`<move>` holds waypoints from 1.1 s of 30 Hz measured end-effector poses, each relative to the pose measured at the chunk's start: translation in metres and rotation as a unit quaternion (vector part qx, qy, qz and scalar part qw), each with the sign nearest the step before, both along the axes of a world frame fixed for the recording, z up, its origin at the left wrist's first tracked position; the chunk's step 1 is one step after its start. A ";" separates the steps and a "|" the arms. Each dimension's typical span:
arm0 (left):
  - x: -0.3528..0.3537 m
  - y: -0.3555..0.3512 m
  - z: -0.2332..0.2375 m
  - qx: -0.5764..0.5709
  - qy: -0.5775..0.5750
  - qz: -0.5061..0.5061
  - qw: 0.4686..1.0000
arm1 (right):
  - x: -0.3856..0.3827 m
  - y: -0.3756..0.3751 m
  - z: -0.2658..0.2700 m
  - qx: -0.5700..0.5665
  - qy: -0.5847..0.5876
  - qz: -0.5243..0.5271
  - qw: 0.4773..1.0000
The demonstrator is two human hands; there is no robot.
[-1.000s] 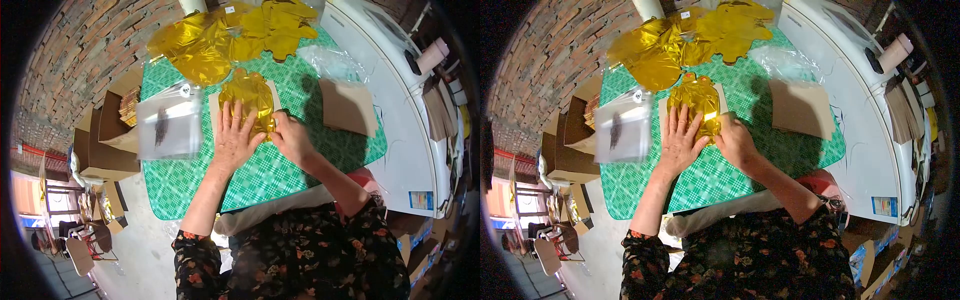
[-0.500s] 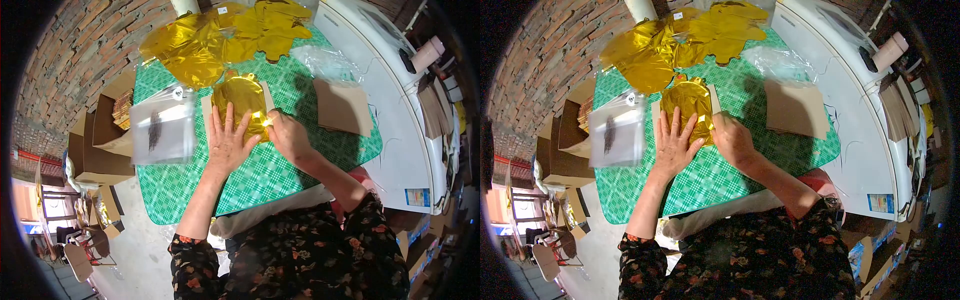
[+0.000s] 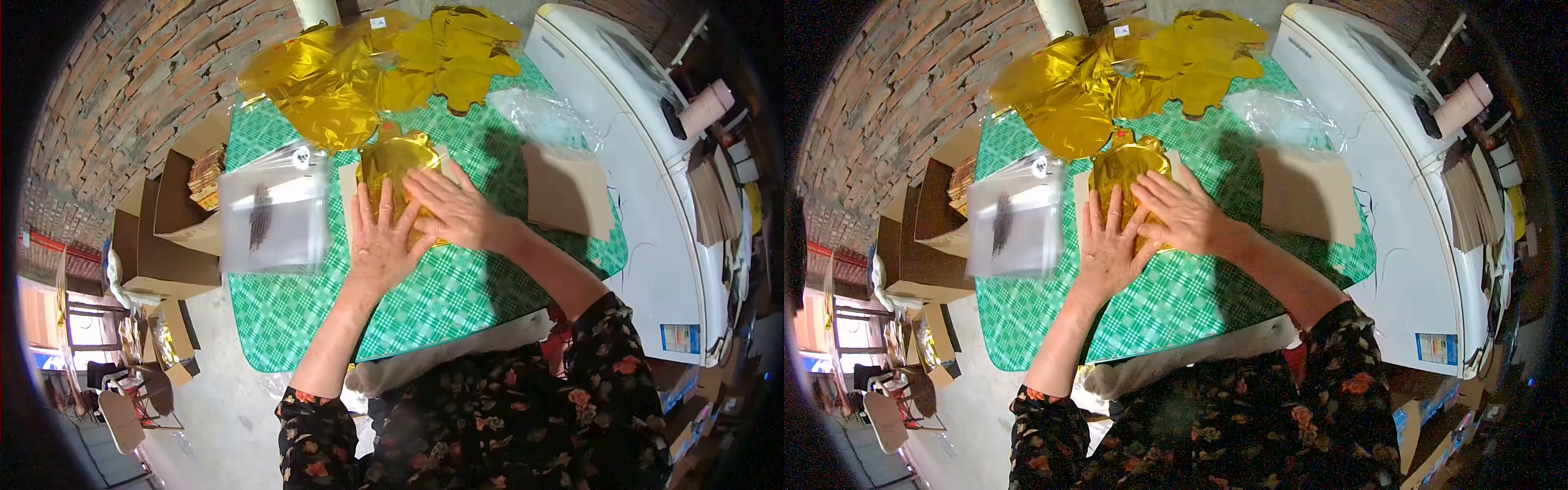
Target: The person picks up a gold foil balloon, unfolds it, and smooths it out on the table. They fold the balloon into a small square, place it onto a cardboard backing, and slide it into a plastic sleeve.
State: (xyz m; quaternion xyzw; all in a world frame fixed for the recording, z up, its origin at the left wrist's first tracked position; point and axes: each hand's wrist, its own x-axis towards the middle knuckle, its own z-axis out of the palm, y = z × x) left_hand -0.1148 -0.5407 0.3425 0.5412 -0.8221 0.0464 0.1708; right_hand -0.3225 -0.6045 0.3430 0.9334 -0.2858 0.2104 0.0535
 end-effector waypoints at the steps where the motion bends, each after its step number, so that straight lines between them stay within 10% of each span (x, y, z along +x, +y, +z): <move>1: 0.000 0.001 0.002 0.000 0.000 0.000 1.000 | -0.001 -0.010 -0.001 -0.046 -0.018 0.002 0.999; 10: 0.000 0.001 0.002 -0.004 0.011 -0.001 1.000 | 0.015 -0.063 0.034 -0.019 0.182 -0.130 0.975; 14: 0.001 0.001 0.002 0.023 -0.013 0.004 1.000 | 0.042 -0.060 0.028 0.104 0.095 0.031 0.990; 33: 0.002 0.002 0.008 0.002 0.046 -0.012 0.999 | 0.088 -0.090 0.022 0.153 0.002 0.002 0.988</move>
